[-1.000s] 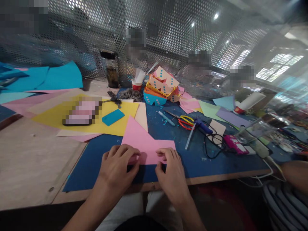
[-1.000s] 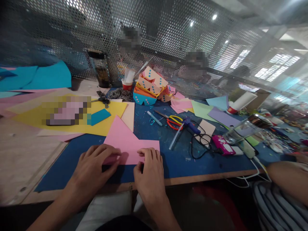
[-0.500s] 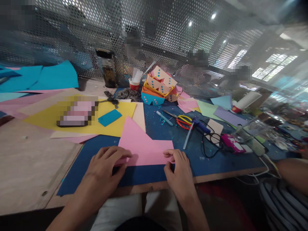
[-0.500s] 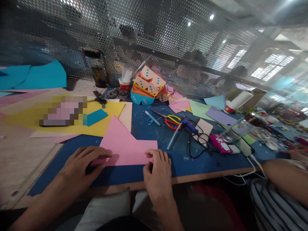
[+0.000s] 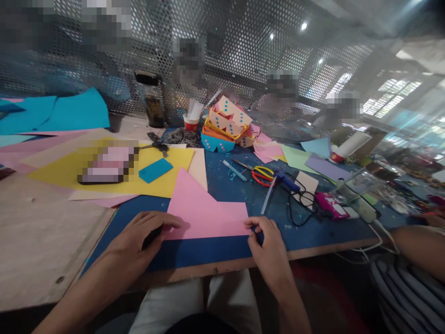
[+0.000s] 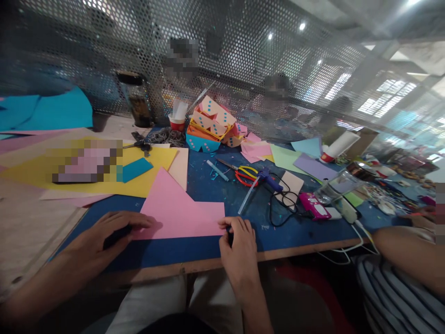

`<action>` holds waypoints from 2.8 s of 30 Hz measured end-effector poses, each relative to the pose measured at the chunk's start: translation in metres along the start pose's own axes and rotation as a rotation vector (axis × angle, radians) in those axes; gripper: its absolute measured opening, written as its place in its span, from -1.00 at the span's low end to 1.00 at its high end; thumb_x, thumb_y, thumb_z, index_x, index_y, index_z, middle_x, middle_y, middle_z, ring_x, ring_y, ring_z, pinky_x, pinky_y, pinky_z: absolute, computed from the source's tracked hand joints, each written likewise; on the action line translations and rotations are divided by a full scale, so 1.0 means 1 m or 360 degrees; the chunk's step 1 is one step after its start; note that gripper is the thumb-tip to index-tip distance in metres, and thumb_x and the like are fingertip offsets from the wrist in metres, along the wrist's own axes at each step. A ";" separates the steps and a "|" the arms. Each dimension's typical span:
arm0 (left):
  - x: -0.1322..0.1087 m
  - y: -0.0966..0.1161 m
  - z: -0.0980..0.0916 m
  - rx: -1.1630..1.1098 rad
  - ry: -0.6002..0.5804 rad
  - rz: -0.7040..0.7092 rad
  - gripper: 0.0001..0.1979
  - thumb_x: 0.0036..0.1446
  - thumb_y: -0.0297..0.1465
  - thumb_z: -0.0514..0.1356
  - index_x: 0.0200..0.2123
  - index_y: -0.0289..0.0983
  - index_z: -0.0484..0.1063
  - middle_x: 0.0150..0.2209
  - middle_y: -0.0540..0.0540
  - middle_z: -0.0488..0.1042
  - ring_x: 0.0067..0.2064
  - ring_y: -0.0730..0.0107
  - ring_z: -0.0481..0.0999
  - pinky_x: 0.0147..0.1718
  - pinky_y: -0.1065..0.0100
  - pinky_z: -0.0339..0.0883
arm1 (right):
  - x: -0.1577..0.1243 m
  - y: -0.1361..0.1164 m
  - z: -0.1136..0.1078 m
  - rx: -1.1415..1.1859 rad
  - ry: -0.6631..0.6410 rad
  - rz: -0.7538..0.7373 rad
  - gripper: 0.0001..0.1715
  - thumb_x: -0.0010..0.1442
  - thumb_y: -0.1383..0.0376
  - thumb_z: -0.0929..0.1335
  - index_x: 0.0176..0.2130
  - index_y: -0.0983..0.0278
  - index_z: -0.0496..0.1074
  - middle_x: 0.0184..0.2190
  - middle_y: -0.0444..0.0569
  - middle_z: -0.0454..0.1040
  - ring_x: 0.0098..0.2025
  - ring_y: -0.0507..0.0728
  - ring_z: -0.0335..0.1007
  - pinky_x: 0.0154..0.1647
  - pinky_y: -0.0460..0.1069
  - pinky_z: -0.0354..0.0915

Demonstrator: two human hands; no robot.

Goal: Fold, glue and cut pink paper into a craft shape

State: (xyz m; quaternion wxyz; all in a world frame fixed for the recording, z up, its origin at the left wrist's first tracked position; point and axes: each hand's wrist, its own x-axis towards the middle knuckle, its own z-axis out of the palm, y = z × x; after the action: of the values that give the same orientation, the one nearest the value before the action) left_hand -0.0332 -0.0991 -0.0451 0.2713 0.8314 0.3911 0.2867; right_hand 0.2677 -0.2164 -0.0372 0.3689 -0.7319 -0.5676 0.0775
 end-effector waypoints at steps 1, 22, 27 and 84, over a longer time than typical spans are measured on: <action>0.000 -0.003 0.000 -0.0004 0.0006 -0.0005 -0.72 0.36 -0.31 0.09 -0.01 0.05 0.55 0.02 0.02 0.65 0.11 0.11 0.56 0.14 0.03 0.47 | 0.000 0.000 0.000 0.0009 -0.0006 0.0004 -0.62 0.14 0.48 0.25 -0.14 0.17 0.51 -0.20 -0.04 0.58 -0.15 0.23 0.42 -0.03 0.17 0.29; 0.006 0.000 -0.001 0.0038 -0.0058 -0.0028 -0.69 0.29 -0.26 0.12 -0.01 -0.14 0.58 0.01 -0.12 0.65 0.09 0.05 0.54 0.09 0.08 0.42 | -0.001 0.008 0.004 0.0029 0.0059 -0.0072 -0.61 0.15 0.48 0.25 -0.13 0.20 0.54 -0.21 -0.02 0.59 -0.15 0.22 0.41 -0.03 0.11 0.26; 0.008 0.006 -0.007 0.0047 -0.0124 0.0083 -0.67 0.32 -0.32 0.07 0.02 -0.13 0.57 0.04 -0.11 0.63 0.11 0.07 0.51 0.13 0.09 0.37 | 0.001 0.009 0.005 0.0012 0.0089 -0.0099 -0.62 0.15 0.50 0.26 -0.14 0.20 0.53 -0.19 -0.02 0.61 -0.15 0.22 0.40 -0.01 0.11 0.26; 0.077 0.053 0.012 0.0387 -0.0726 0.0039 -0.89 0.09 -0.30 0.22 -0.39 -0.16 0.53 -0.37 -0.06 0.63 -0.37 0.21 0.54 -0.43 0.30 0.13 | 0.070 -0.074 0.020 -0.0379 -0.1052 -0.0300 -0.89 0.04 0.30 0.45 -0.36 0.22 0.46 -0.41 -0.13 0.48 -0.40 0.09 0.30 -0.43 -0.03 0.01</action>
State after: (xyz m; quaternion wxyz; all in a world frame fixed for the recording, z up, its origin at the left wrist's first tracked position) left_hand 0.0420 -0.0691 0.0029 0.2470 0.9057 0.3413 0.0460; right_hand 0.2240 -0.1392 0.0164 0.0831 -0.6496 -0.7262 0.2090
